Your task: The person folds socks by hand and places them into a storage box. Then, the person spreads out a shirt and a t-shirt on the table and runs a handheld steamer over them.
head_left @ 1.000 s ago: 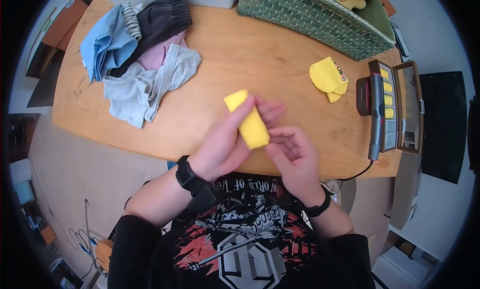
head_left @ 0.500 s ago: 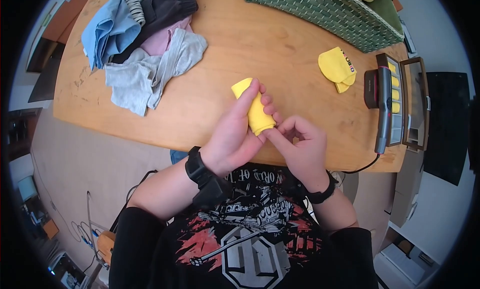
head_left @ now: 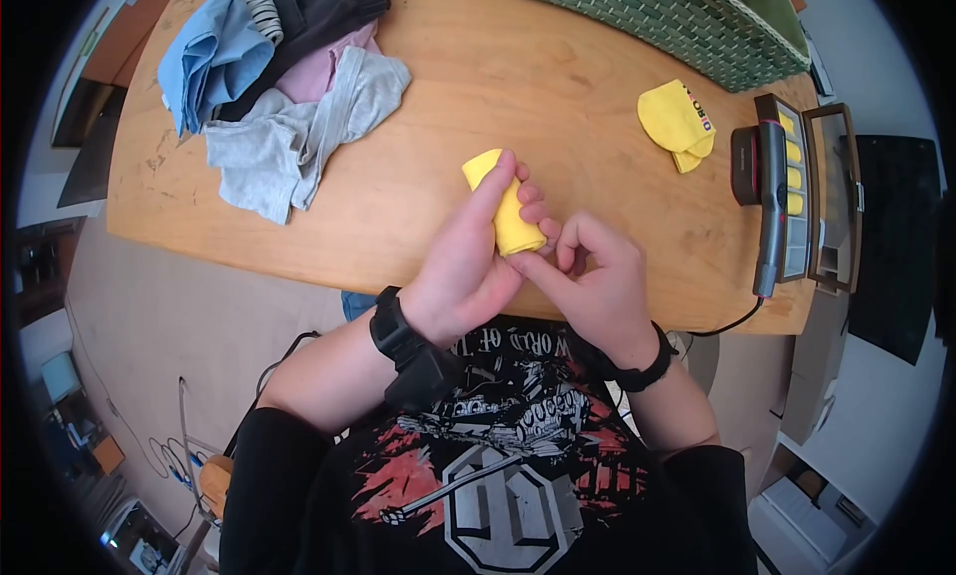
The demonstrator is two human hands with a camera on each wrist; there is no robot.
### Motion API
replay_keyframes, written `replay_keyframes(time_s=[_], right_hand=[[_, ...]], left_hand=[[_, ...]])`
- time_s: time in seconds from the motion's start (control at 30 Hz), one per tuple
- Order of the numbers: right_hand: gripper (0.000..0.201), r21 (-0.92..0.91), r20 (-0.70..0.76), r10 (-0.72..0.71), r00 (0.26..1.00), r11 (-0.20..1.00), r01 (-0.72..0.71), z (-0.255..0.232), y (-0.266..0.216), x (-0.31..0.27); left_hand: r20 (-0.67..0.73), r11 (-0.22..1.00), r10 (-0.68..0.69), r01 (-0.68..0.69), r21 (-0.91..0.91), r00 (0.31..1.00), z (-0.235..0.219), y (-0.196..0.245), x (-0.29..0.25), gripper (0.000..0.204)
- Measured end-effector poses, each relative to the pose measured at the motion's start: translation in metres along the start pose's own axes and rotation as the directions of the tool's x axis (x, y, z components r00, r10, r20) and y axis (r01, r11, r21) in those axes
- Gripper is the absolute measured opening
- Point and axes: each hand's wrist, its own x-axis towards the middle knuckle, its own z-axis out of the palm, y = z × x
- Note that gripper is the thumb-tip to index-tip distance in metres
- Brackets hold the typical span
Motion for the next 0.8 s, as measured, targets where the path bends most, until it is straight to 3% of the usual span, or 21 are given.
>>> replay_keyframes(time_s=[0.1,0.2,0.27,0.3,0.33,0.37,0.4,0.47,0.5,0.57,0.6,0.67,0.8], right_hand=[[0.043,-0.030,0.000,0.012,1.000,0.999,-0.012,0.001,0.007,-0.001],[0.044,0.032,0.037,0.036,0.999,0.999,-0.037,0.001,0.018,-0.002],[0.043,0.091,0.066,0.048,0.997,0.994,-0.054,-0.003,0.017,-0.002],[0.040,0.127,0.174,0.114,0.978,0.982,-0.137,-0.008,0.009,-0.002],[0.036,0.153,0.281,0.174,0.944,0.963,-0.223,-0.015,0.003,-0.002],[0.036,0.153,0.276,0.179,0.944,0.962,-0.227,-0.022,0.001,-0.002],[0.033,0.159,0.254,0.146,0.956,0.969,-0.190,-0.031,0.000,-0.002],[0.026,0.230,0.206,0.132,0.970,0.956,-0.179,-0.045,-0.002,-0.003],[0.026,0.232,0.201,0.140,0.969,0.955,-0.186,-0.047,-0.003,-0.003],[0.026,0.061,0.056,-0.090,0.994,0.994,0.086,-0.049,-0.007,-0.003],[0.028,-0.031,0.117,-0.185,0.976,0.981,0.190,-0.052,-0.015,-0.001],[0.026,0.007,0.149,-0.201,0.968,0.979,0.202,-0.047,-0.011,-0.004],[0.022,-0.023,0.238,-0.214,0.947,0.974,0.226,-0.045,-0.007,-0.005]], left_hand=[[0.008,1.000,-0.017,0.017,-0.005,1.000,0.001,0.000,-0.002,0.021],[-0.017,0.994,-0.012,0.014,0.105,1.000,0.004,-0.001,-0.005,0.021],[-0.023,0.952,-0.046,0.051,0.301,0.999,0.005,0.002,-0.007,0.021],[-0.024,0.951,-0.049,0.054,0.304,0.998,0.001,0.004,-0.009,0.021],[0.030,0.902,-0.079,0.058,0.427,0.996,-0.005,0.006,-0.010,0.020],[0.081,0.839,-0.117,0.055,0.541,0.990,-0.010,0.008,-0.012,0.019],[0.079,0.838,-0.125,0.062,0.541,0.989,-0.011,0.010,-0.015,0.019],[0.131,0.634,-0.200,0.026,0.773,0.971,-0.014,0.012,-0.019,0.022],[0.126,0.633,-0.208,0.035,0.774,0.970,-0.015,0.011,-0.021,0.022],[0.211,0.468,-0.261,-0.068,0.881,0.942,-0.016,0.009,-0.024,0.019],[0.207,0.467,-0.267,-0.062,0.882,0.941,-0.015,0.008,-0.026,0.019],[0.121,0.478,-0.298,0.038,0.878,0.947,-0.012,0.005,-0.030,0.019],[0.073,0.389,-0.318,0.060,0.919,0.945,-0.014,0.010,-0.030,0.022]])
